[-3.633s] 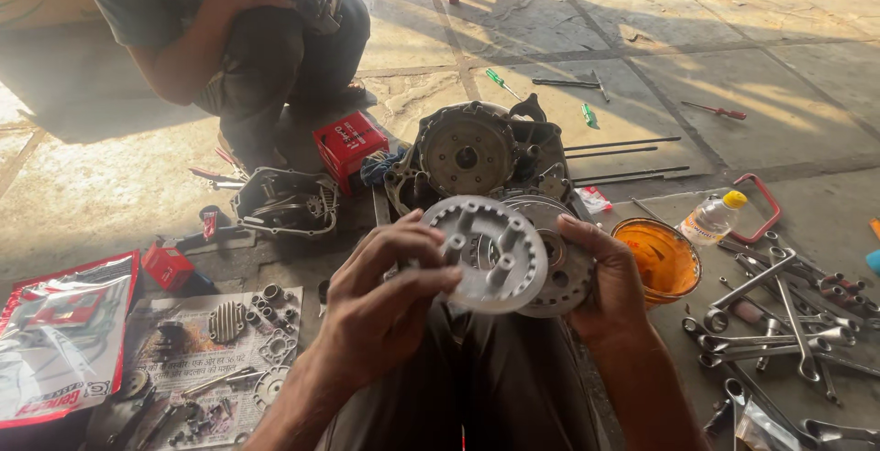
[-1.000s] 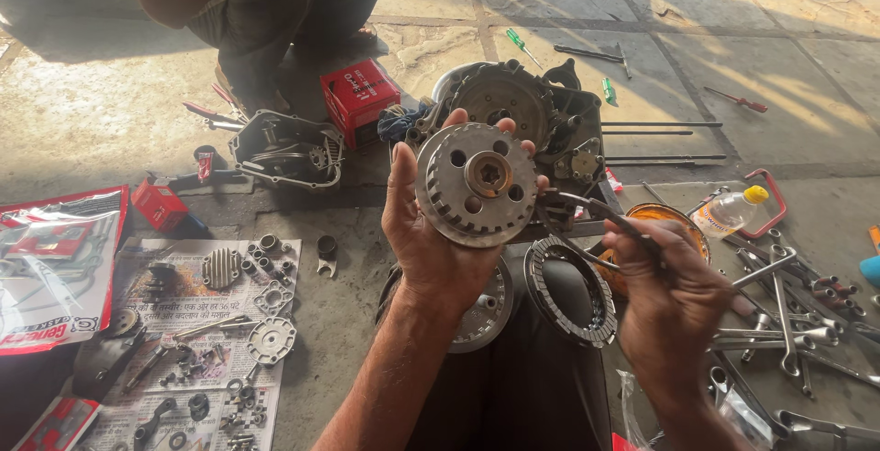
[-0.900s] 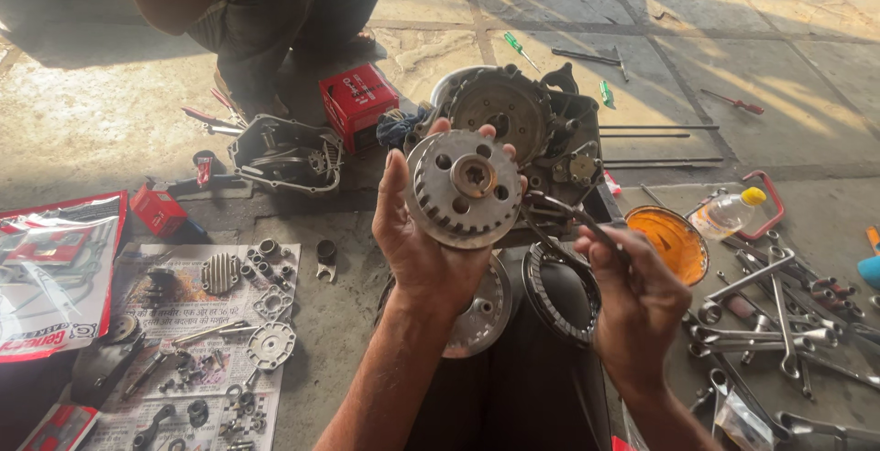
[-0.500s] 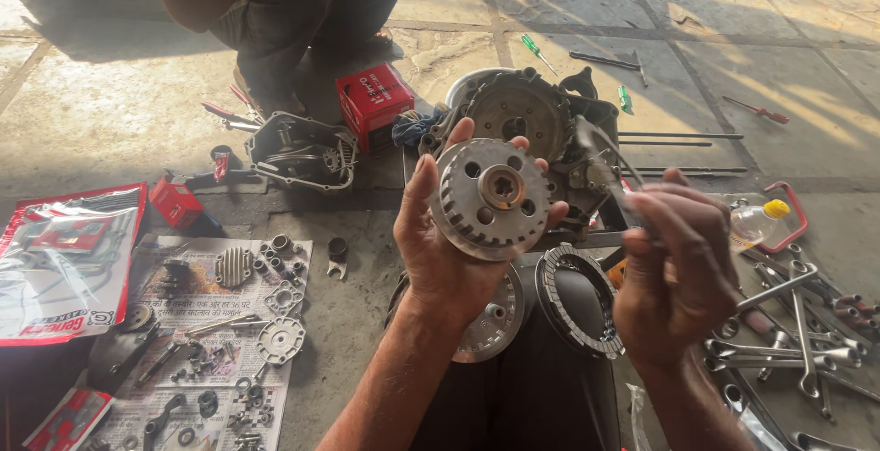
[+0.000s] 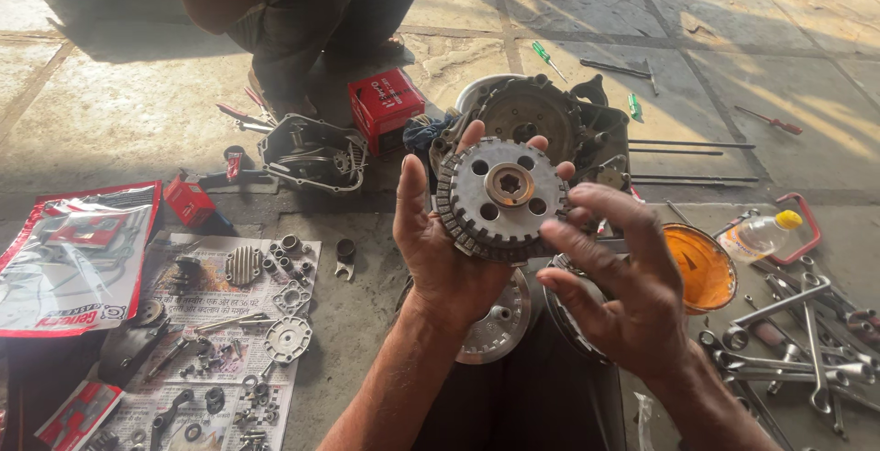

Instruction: The person assembles a motorcycle engine by hand, placing small metal parts into the engine casing and installing clutch plates. They open a red box to retrieve a new clutch plate, compare it with an old one, and then install the new plate into the engine.

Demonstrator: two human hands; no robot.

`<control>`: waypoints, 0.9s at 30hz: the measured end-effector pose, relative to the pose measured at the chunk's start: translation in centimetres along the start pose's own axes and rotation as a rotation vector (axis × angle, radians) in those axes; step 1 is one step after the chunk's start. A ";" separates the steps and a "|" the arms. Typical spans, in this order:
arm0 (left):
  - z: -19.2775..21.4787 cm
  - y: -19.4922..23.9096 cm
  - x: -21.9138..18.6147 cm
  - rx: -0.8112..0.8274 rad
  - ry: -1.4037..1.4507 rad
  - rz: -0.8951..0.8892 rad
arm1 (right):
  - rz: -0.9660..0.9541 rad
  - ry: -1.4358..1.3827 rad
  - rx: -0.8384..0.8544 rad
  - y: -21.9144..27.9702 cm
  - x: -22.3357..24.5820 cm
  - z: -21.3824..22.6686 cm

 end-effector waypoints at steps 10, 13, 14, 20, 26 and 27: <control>-1.8 -2.0 0.5 -0.038 -0.170 0.108 | -0.833 -0.426 0.347 6.1 -5.6 4.0; -1.7 -2.3 0.7 -0.035 -0.201 0.122 | -0.455 0.001 0.502 7.1 -2.6 3.3; -1.6 -2.2 0.8 -0.032 -0.208 0.120 | -0.503 0.076 0.519 7.6 -2.5 2.8; -1.2 -1.5 0.5 -0.037 -0.261 0.086 | -0.734 0.143 0.327 8.3 -2.9 2.7; -1.0 -0.9 -0.6 0.003 -0.257 0.022 | -1.108 -0.405 -0.410 12.1 -10.7 8.5; -1.2 -0.8 -0.9 0.014 -0.264 0.015 | -1.086 -0.630 -0.558 13.1 -12.4 9.3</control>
Point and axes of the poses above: each hand's wrist, its own y-axis away from the middle knuckle, its own z-axis out of the back of the hand, x = y × z, the point moved 5 cm from there along -y, towards the middle knuckle, and after that the axes turned 10 degrees about -y, right-handed, at the moved point
